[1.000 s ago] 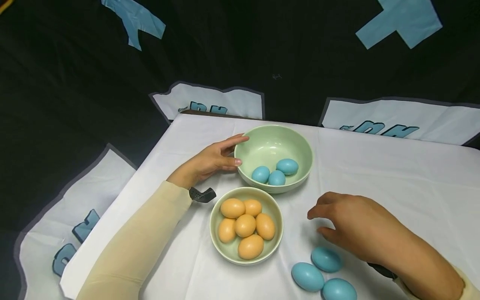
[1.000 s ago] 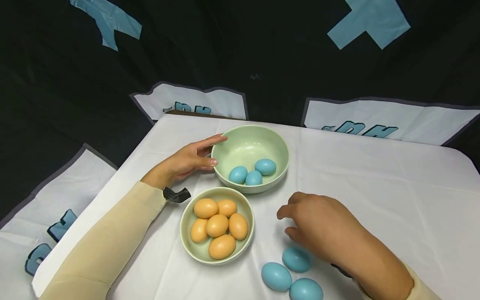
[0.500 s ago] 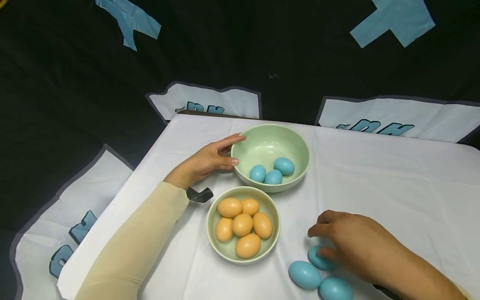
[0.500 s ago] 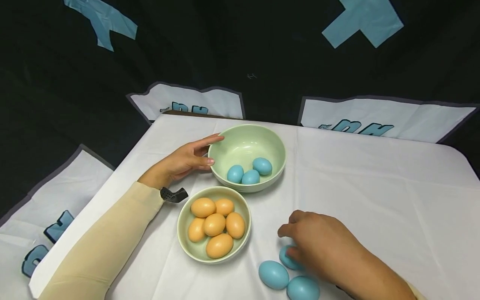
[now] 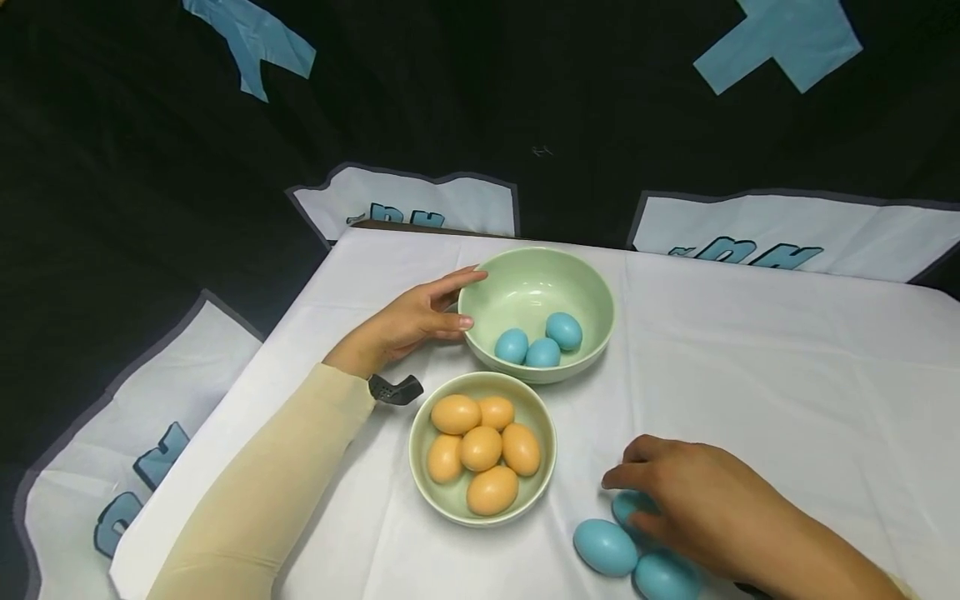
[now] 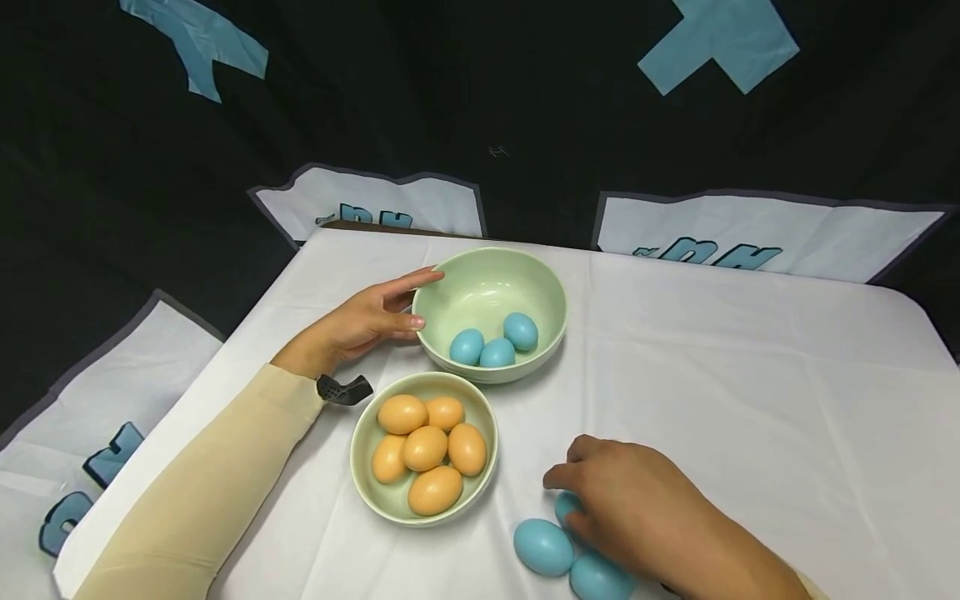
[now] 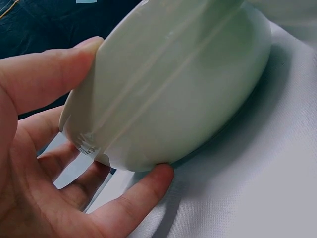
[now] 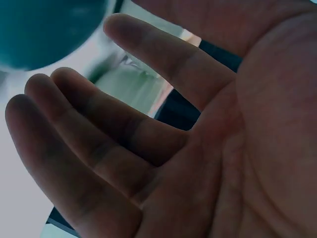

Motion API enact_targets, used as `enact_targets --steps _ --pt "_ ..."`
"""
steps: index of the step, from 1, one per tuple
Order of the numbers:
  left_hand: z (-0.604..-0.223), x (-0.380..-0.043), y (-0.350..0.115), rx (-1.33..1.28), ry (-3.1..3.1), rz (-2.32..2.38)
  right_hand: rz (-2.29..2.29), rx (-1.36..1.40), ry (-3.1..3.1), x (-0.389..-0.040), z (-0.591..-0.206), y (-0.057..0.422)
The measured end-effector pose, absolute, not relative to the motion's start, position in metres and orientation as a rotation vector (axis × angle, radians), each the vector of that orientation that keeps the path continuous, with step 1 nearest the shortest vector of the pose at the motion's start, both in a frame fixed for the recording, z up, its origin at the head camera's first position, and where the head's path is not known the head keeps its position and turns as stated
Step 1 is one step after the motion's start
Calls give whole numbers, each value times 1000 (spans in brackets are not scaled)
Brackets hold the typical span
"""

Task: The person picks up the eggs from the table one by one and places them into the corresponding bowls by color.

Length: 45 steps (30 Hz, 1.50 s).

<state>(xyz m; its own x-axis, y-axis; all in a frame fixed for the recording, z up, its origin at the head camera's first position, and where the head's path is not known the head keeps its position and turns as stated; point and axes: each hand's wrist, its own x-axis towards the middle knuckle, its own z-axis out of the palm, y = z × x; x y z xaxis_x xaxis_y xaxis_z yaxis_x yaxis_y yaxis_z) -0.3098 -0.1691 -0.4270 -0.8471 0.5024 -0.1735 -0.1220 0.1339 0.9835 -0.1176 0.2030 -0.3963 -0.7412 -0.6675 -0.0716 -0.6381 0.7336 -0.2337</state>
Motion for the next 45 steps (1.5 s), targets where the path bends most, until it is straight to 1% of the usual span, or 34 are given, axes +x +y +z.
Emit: enact_targets --steps 12,24,38,45 --pt "-425 -311 -168 361 1950 1771 -303 -1019 2718 -116 -399 202" --pt "-426 -310 -172 356 1947 1775 -401 -1108 2667 -118 -400 204" --pt "-427 -310 -170 340 1944 1769 -385 -1181 2658 -113 -401 206" --pt "-428 -311 -170 354 1940 1774 -381 -1153 2674 -113 -401 206"
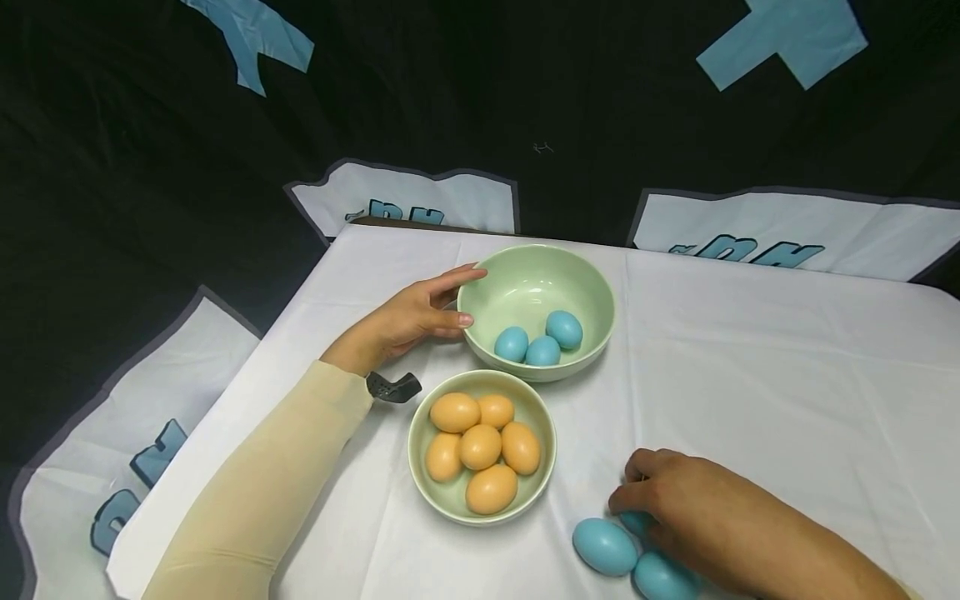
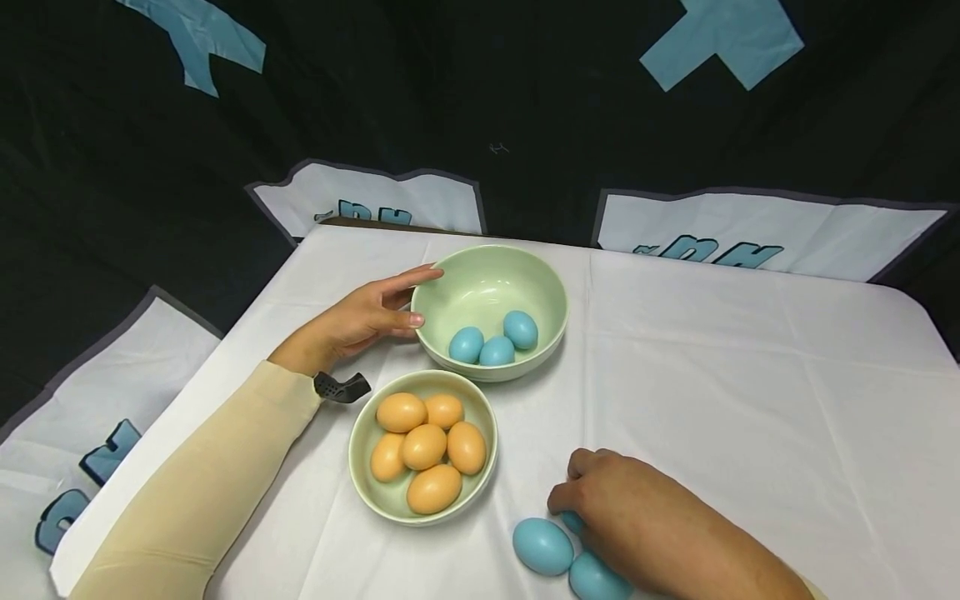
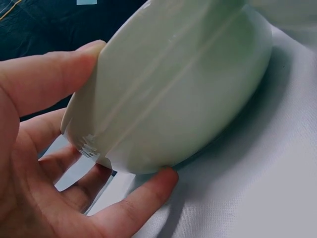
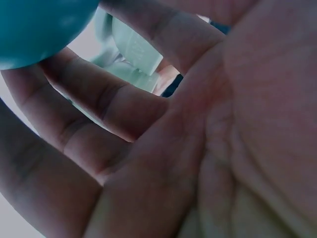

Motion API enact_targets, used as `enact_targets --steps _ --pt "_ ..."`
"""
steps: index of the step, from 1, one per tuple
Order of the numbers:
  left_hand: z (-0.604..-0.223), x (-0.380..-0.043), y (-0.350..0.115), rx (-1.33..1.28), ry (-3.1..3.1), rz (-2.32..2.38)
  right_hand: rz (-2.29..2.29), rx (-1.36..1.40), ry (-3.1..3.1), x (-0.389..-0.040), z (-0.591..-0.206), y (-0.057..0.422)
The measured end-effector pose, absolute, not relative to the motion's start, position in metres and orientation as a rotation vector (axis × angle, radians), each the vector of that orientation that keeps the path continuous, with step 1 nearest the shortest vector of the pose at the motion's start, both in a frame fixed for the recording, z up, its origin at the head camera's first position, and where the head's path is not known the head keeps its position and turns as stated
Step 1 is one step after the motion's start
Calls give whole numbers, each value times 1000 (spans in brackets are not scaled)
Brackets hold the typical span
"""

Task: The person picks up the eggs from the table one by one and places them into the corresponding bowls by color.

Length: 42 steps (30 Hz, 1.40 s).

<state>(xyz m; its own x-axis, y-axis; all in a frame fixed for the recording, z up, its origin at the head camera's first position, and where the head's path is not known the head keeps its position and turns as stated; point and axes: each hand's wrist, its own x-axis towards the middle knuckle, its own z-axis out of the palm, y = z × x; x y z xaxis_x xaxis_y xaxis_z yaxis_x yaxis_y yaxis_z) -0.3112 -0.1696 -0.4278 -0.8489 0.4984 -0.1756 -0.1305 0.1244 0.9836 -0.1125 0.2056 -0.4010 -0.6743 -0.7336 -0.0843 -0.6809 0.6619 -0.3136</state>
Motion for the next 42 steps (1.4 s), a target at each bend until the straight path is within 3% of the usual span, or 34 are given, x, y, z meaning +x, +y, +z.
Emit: enact_targets --steps 42 --pt "-426 -309 -171 348 1933 1778 -340 -1223 2843 -127 -395 211"
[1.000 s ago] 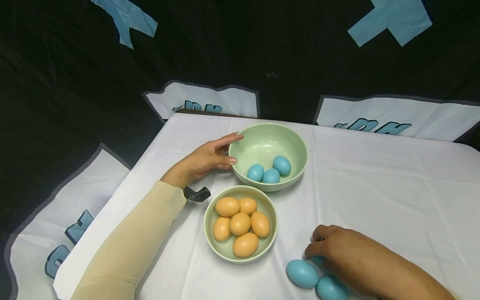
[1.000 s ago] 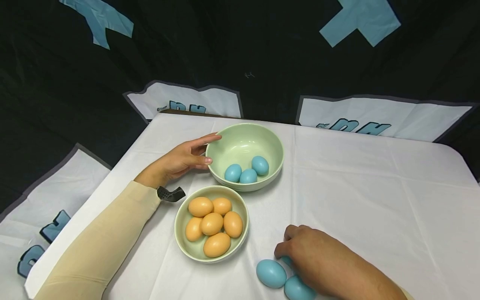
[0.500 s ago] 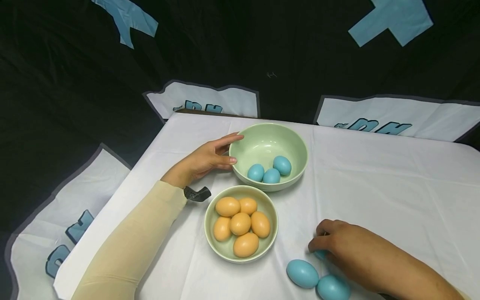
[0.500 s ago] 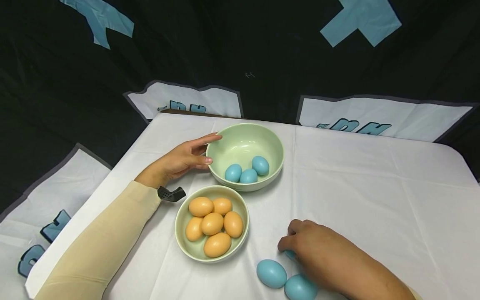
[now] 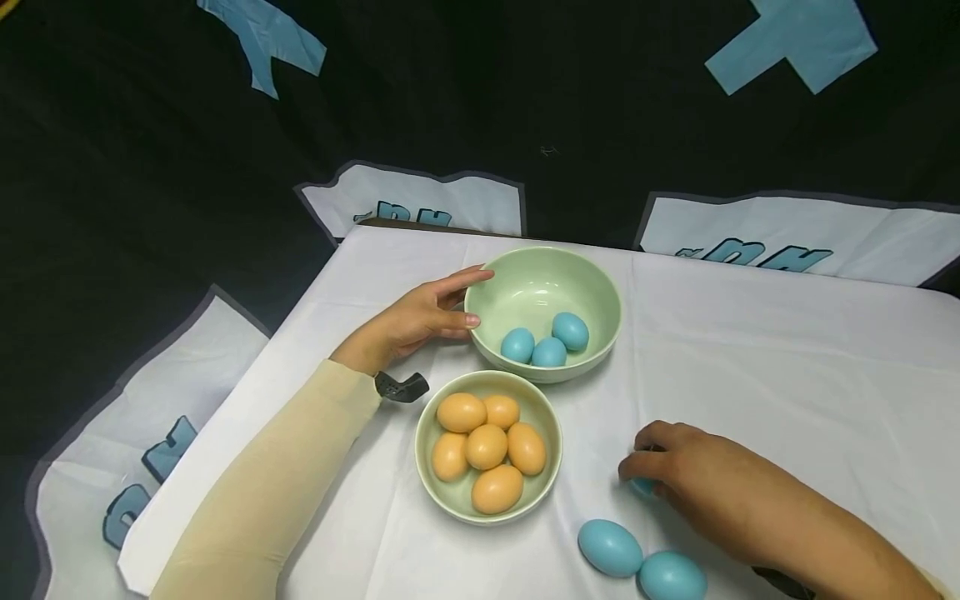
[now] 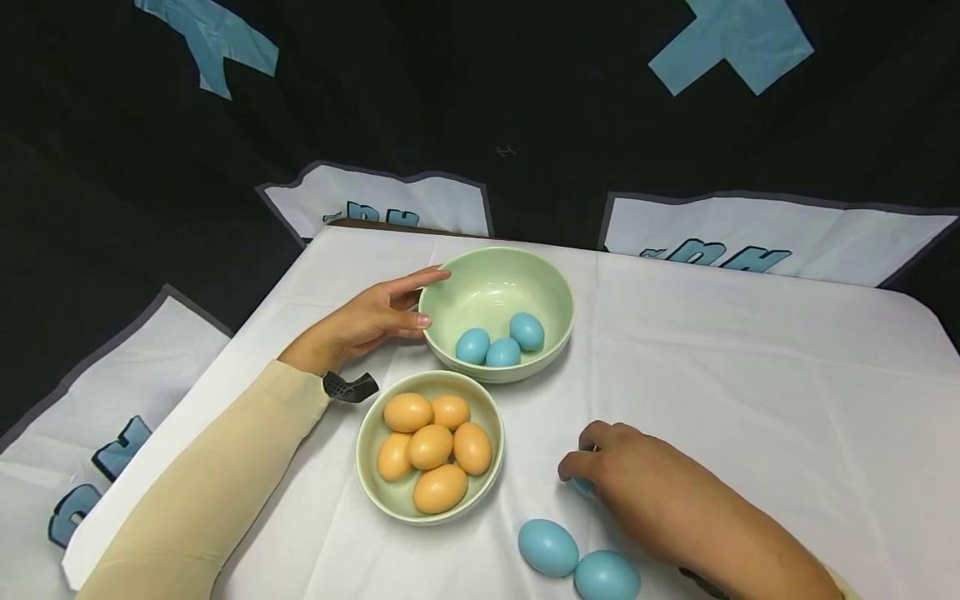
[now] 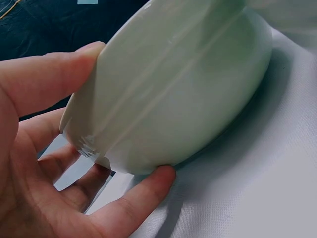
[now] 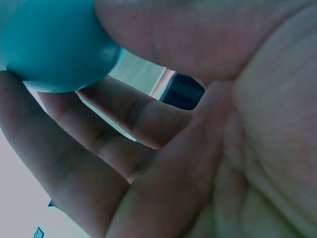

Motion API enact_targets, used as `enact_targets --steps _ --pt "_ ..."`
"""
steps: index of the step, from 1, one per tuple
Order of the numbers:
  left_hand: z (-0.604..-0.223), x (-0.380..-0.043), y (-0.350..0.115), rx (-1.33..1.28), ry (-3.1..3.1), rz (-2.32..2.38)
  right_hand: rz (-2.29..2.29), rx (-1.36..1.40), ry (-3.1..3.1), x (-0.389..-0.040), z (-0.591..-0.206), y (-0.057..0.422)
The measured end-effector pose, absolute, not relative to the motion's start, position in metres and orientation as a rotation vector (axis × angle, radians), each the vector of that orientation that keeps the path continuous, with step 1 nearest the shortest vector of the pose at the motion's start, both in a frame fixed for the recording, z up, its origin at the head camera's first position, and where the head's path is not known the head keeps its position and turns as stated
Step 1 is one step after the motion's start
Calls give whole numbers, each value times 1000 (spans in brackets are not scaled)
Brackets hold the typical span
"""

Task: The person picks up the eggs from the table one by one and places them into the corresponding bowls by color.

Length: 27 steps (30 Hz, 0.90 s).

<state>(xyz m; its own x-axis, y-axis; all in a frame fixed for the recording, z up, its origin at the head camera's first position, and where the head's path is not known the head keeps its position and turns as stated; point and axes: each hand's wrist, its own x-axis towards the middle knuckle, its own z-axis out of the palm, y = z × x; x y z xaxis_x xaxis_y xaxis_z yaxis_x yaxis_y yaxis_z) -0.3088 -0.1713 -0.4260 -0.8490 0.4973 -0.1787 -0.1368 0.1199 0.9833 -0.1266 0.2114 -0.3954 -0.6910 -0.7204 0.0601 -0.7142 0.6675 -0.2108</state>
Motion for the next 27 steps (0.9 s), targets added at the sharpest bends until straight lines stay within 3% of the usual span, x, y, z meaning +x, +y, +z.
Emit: enact_targets --steps 27 --pt "-425 -308 -169 330 1965 1764 -347 -1246 2887 -156 -352 199"
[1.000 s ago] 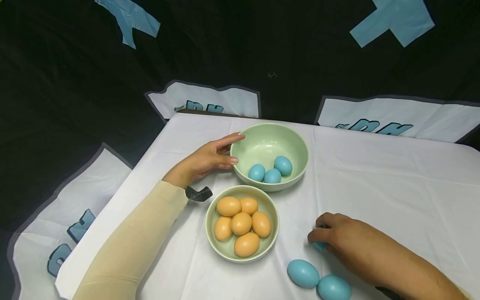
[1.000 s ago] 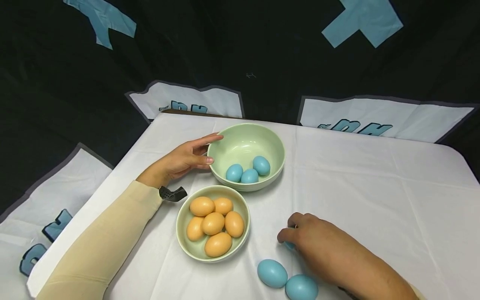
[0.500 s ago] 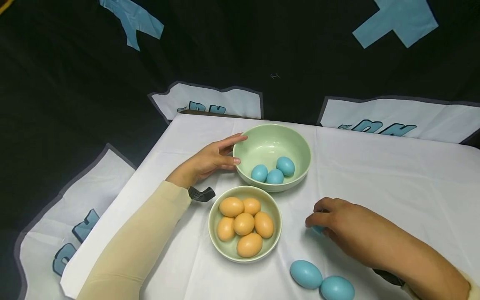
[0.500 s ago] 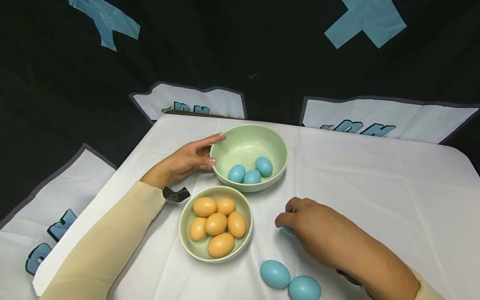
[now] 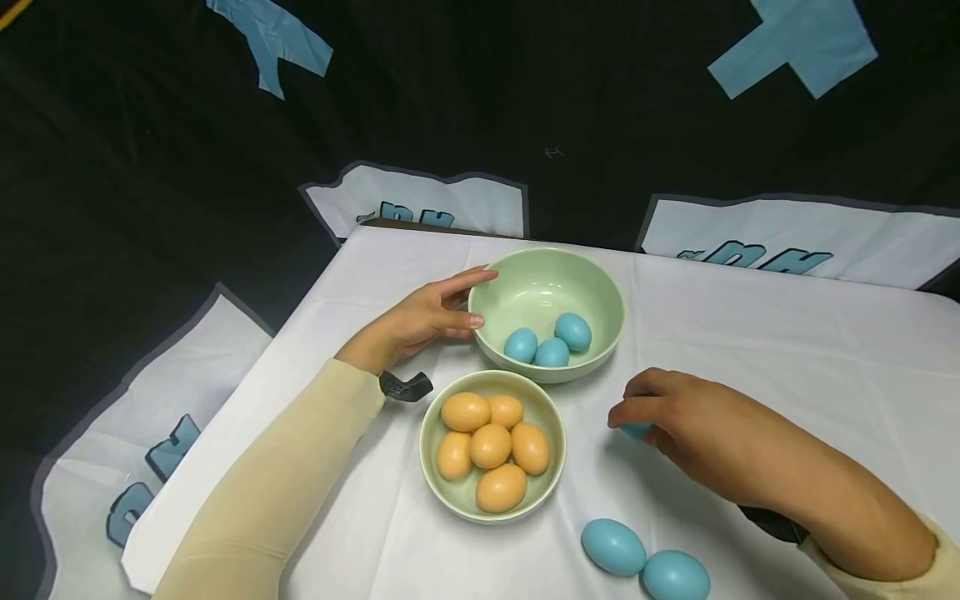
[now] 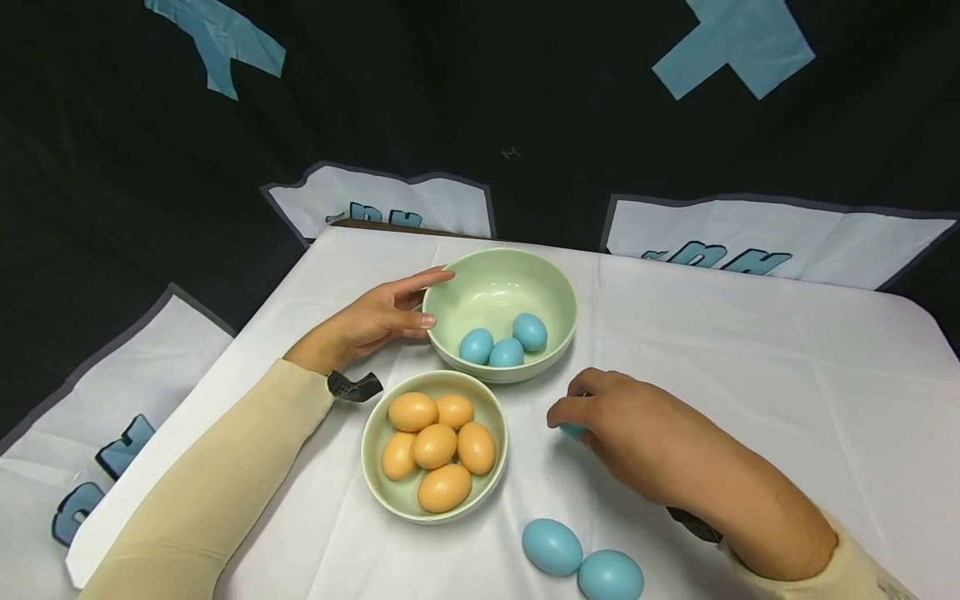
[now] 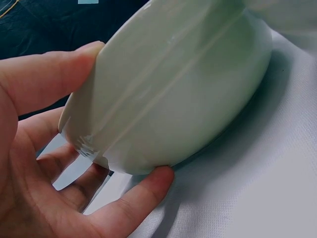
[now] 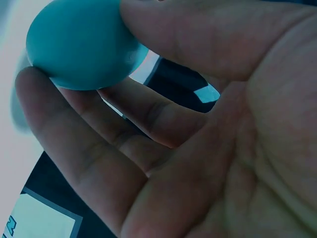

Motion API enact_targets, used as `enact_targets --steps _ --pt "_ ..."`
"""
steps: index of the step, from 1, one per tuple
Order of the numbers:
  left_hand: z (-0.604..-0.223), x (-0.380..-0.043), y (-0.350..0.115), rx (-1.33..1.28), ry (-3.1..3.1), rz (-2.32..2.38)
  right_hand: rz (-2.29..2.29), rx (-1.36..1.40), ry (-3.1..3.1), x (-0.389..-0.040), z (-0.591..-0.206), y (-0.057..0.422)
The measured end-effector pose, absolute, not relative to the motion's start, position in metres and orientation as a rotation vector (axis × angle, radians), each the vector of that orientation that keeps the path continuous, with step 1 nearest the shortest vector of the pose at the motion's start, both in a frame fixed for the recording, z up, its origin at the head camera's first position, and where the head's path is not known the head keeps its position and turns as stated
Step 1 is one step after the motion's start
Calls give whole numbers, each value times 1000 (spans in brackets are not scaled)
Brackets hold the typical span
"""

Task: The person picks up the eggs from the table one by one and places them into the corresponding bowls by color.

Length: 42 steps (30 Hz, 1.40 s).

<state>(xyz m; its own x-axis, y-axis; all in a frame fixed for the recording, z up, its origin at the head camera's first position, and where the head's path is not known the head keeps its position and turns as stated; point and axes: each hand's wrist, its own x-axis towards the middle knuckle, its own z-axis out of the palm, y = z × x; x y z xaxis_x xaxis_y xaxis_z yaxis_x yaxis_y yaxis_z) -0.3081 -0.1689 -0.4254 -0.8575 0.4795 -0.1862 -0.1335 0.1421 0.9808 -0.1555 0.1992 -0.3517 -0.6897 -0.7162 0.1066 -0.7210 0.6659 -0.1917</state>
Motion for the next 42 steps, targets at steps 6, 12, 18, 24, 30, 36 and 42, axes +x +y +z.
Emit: enact_targets --steps 6,12,18,24,30,36,42 --pt "-427 -308 -170 323 1973 1754 329 1225 -2827 -164 -346 192" --pt "-427 -309 -170 328 1958 1764 326 1219 -2822 -170 -342 187" --pt "-427 -310 -170 332 1940 1773 345 1220 -2813 -177 -339 181" --pt "-427 -310 -170 338 1935 1775 411 1186 -2840 -184 -338 176" --pt "-426 -310 -170 344 1932 1775 441 1171 -2829 -187 -337 172" --pt "-426 -310 -171 345 1935 1774 480 1173 -2820 -191 -340 167" --pt "-427 -310 -171 346 1917 1785 488 1200 -2785 -197 -341 163"
